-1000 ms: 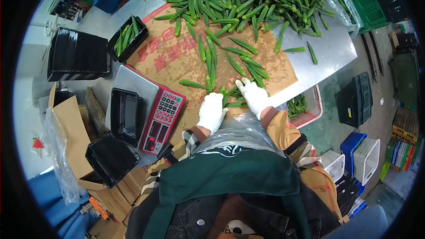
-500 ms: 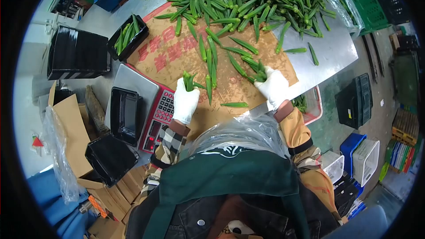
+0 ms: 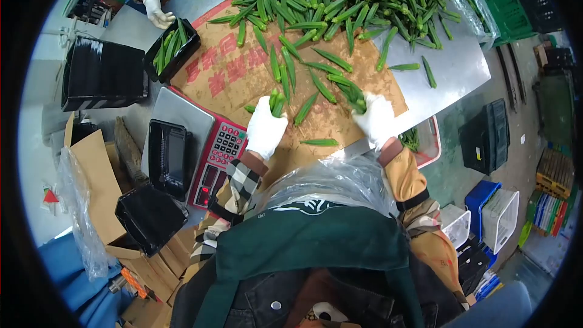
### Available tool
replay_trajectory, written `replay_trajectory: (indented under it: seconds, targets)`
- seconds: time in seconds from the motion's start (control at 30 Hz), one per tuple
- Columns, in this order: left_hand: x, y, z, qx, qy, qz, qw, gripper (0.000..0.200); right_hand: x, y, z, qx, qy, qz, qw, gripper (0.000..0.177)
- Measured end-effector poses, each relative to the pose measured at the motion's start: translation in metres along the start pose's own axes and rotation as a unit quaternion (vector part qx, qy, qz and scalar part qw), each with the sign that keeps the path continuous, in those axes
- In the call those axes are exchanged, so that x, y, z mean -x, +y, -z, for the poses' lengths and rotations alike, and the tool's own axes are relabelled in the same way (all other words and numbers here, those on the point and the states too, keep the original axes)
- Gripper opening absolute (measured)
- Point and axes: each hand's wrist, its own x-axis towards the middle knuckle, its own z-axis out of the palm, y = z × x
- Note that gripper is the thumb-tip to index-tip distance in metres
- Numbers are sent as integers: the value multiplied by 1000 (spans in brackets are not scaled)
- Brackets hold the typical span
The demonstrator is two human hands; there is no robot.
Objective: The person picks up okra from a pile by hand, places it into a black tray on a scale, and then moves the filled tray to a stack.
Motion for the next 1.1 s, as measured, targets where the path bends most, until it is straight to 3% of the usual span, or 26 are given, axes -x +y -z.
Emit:
replay_trajectory:
  seconds: [0.13,0.27,0.33,0.37,0.43,0.47,0.5,0.53,0.57,0.6,0.67,0.8,0.83,0.93,1.1]
  targets:
    - [-17,36,-20,-19,19,-76,997,34,-38,-7,-11,7,104,48,993,35]
    - [-15,32,-68,-252,37,-193,948,23,-50,-5,-47,88,42,79,992,36]
    - [-14,32,-69,-246,14,-200,948,21,-51,-4,-45,90,28,53,994,37]
    - [-13,31,-69,-175,-23,-139,974,23,-50,-3,-44,91,20,40,995,38]
    - [-12,44,-46,-28,-90,-15,995,25,-42,0,-27,-77,-2,-25,997,38]
    - [-12,30,-42,177,-98,-37,979,32,-41,6,-20,-161,-14,-55,985,37]
    - [-12,24,-34,354,-171,45,918,36,-42,19,-27,-398,-82,-99,908,35]
    - [-12,21,-24,516,-234,125,815,39,-37,13,-15,-502,-151,-114,844,34]
    - [-8,18,-13,582,-276,149,750,42,-27,7,1,-596,-218,-127,762,33]
    - [-5,19,-10,596,-283,151,736,43,-17,0,13,-679,-278,-139,665,32]
    - [3,21,-6,624,-296,152,707,46,0,-20,12,-722,-261,-159,621,32]
    - [24,49,12,675,-302,155,655,41,15,-37,-20,-712,-264,-178,626,36]
    - [28,51,14,667,-303,147,664,37,21,-44,-20,-762,-279,-179,556,39]
    - [40,50,20,668,-257,120,688,34,29,-69,-26,-785,-259,-187,531,39]
    - [58,44,60,599,-140,30,788,39,20,-120,-24,-799,-337,-162,471,40]
